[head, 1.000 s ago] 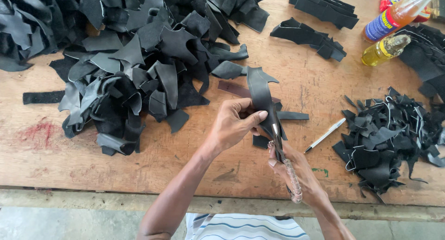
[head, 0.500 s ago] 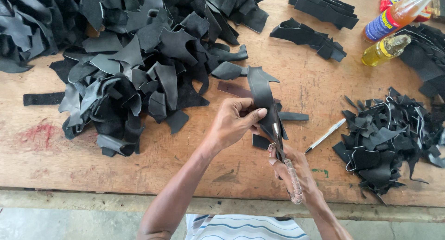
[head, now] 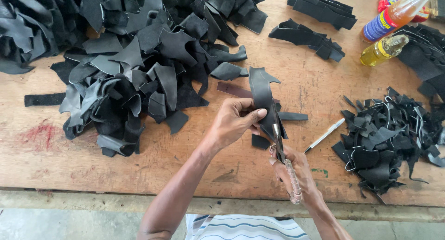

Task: The person uses shears to cut black leather pieces on a wooden workbench. They repeatedly place a brown template on the leather, trace its outline with a white marker, and cut along the marked lines. Cut pieces are set aside, and the process continues with new leather pieces.

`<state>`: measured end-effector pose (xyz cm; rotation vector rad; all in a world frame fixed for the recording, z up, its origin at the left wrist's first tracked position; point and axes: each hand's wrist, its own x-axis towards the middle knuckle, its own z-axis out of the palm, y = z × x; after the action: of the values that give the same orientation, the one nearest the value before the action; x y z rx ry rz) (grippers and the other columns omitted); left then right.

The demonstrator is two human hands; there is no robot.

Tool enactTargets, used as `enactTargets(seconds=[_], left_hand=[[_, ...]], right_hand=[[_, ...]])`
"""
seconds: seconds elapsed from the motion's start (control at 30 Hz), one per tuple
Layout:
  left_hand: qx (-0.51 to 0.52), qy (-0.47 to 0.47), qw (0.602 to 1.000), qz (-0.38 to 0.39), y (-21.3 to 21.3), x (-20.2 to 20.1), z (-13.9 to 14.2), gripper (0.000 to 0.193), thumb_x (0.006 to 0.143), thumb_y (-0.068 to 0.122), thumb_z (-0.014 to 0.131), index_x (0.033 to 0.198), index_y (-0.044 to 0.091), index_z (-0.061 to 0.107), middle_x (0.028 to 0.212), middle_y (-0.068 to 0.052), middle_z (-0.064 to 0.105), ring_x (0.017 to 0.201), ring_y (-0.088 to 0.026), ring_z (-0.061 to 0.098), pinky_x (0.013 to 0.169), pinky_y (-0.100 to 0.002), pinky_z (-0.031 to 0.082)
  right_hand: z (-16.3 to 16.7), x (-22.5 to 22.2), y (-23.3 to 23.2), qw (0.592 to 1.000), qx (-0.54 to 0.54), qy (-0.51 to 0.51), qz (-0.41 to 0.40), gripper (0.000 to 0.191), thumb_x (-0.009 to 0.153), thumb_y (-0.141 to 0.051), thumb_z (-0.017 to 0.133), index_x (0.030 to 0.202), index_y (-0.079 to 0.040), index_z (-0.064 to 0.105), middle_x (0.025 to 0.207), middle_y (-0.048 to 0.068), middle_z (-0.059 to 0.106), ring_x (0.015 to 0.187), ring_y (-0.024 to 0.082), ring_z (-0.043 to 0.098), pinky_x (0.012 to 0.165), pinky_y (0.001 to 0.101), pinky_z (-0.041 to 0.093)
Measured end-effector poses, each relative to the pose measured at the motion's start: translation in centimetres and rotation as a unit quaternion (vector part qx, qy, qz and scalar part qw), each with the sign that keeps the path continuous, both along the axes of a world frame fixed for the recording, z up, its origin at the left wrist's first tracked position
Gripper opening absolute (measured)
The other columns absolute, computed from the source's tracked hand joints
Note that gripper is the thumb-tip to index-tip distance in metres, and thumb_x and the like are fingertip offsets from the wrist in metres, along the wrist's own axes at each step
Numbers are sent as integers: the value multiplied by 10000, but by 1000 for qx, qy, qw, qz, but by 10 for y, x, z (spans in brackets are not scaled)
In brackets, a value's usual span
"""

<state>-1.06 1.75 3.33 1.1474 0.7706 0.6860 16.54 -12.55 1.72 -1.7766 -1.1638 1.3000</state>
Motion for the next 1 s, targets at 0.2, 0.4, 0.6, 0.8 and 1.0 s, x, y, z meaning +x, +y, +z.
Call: enactTargets(seconds=[0.2, 0.4, 0.6, 0.8, 1.0], left_hand=[[-6, -8, 1000, -2, 0, 0, 1, 200, 985, 146, 656, 1027, -34, 731, 875, -89, 778, 762, -139, 773, 662, -252, 653], [2, 11, 1000, 1, 0, 0, 0, 203, 976, 164, 666, 1025, -17, 743, 852, -78, 779, 733, -117, 765, 646, -246, 651], [5, -3, 1000, 1, 0, 0, -5, 226, 975, 185, 676, 1029, -21, 748, 854, -70, 772, 723, -93, 741, 647, -236, 638], [-12, -24, 999, 19, -1, -2, -5, 233, 949, 146, 687, 1107, -18, 738, 874, -64, 755, 698, -86, 706, 616, -239, 633], [-5, -44, 999, 6, -1, -5, -7, 225, 970, 139, 694, 1094, -44, 739, 861, -62, 737, 701, -88, 699, 621, -238, 624]], right_hand=[[0, 1, -3, 999, 30, -10, 14, 51, 889, -82, 644, 920, -55, 613, 611, -5, 523, 496, 100, 528, 449, 294, 430], [-6, 0, -3, 1000, 6, -16, -9, 32, 890, -71, 640, 919, -72, 628, 581, -14, 514, 461, 96, 503, 418, 292, 395], [-5, -1, -4, 999, 20, -37, -1, 15, 903, -64, 633, 892, -58, 641, 568, -6, 487, 469, 85, 456, 416, 293, 361], [-1, -4, -3, 999, -19, -21, -15, 45, 911, -80, 620, 894, -42, 638, 547, -2, 493, 448, 90, 479, 403, 295, 398], [-1, -5, -4, 1000, 0, 16, -16, 70, 919, -88, 617, 897, -34, 656, 543, -7, 508, 429, 84, 485, 384, 290, 414]])
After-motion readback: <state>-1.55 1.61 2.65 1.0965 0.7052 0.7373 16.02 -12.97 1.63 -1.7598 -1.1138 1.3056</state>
